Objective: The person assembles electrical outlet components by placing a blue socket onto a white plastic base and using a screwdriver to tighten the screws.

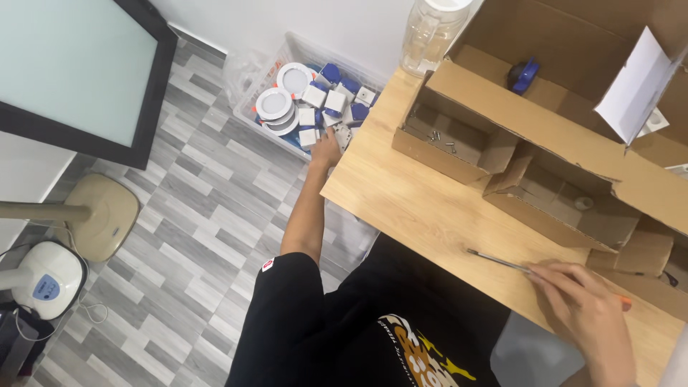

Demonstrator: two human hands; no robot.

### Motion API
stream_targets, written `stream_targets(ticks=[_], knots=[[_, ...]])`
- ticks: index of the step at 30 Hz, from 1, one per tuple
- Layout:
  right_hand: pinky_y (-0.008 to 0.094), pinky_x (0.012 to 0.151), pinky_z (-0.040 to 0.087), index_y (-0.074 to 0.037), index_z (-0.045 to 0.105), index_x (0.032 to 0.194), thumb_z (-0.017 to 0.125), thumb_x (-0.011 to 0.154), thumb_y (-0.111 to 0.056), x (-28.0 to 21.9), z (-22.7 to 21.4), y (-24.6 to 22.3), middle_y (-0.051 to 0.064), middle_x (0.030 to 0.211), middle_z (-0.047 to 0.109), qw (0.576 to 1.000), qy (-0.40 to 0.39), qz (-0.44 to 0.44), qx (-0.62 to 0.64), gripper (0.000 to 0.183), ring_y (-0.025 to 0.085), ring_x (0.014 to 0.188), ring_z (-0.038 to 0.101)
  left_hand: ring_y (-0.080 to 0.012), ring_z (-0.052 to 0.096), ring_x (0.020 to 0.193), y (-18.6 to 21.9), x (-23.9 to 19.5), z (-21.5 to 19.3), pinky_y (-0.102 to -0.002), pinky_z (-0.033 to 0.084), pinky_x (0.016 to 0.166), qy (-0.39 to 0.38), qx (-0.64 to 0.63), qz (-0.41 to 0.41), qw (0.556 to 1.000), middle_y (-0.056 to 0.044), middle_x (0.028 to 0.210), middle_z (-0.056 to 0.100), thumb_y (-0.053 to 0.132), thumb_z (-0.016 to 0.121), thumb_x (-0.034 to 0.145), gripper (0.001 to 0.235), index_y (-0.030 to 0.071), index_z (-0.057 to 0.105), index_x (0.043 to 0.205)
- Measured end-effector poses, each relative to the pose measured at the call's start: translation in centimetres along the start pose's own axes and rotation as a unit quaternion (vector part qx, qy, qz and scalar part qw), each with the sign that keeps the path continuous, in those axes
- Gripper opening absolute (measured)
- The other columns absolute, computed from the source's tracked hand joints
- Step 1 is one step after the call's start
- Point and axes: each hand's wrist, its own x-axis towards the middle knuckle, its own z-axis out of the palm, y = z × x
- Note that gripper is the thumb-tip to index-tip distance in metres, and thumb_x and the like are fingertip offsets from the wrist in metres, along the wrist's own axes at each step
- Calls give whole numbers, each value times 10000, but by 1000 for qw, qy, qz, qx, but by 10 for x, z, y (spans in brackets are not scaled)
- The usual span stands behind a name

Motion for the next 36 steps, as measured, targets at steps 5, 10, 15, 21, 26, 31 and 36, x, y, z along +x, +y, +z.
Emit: stream_targets(ticks=[5,10,15,21,26,31,36], knots=[[366,1049,547,-163,878,1279,862,1091,-100,-16,15,7,9,1247,764,994,80,47,-57,200,202,1039,693,-591,552,1302,-1,10,12,-702,415,1067,4,-24,14,1000,-335,1480,496,466,571,1036,719,32,273,1526],[380,1033,481,-175,889,1293,895,1124,-112,-24,27,20,4,1273,769,986,141,36,-80,181,221,1108,659,-633,680,1006,-35,21,28,-673,515,856,109,-67,139,982,-372,1081,710,419,771,956,639,-22,472,1307],[383,1084,512,-170,879,1217,883,1043,-173,-27,25,18,-4,1277,795,986,146,54,-62,174,240,1154,683,-74,627,807,-23,-50,-23,-270,526,647,268,-495,-13,826,47,1016,743,324,835,961,170,234,792,1099],[385,1039,483,-114,856,1157,920,995,-206,-21,12,-3,20,1209,784,983,178,30,-32,196,246,1106,682,-216,786,1032,10,-196,-95,-352,619,855,278,-756,16,592,-102,1169,813,469,581,1060,534,30,738,1320],[437,1085,529,-91,840,1183,931,927,-231,-32,28,-24,93,1255,787,968,243,-38,45,306,327,1179,724,-270,685,1271,85,-336,-60,-411,590,1011,204,-673,219,676,-196,1399,716,740,512,1022,887,-2,615,1497],[515,1111,554,-36,734,1401,1040,592,-532,-50,63,-108,205,1403,762,938,167,-87,290,997,414,1269,737,-190,630,1241,192,-453,-12,-345,601,1023,13,-632,316,707,-150,1318,665,884,502,902,1022,36,572,1468],[437,932,612,39,649,1463,1049,583,-310,-117,117,-64,200,1222,800,922,262,60,279,1027,342,1103,784,-331,281,1560,216,-474,31,-508,230,1318,-112,-531,460,702,-202,1624,326,813,156,1053,1024,1,306,1659]])
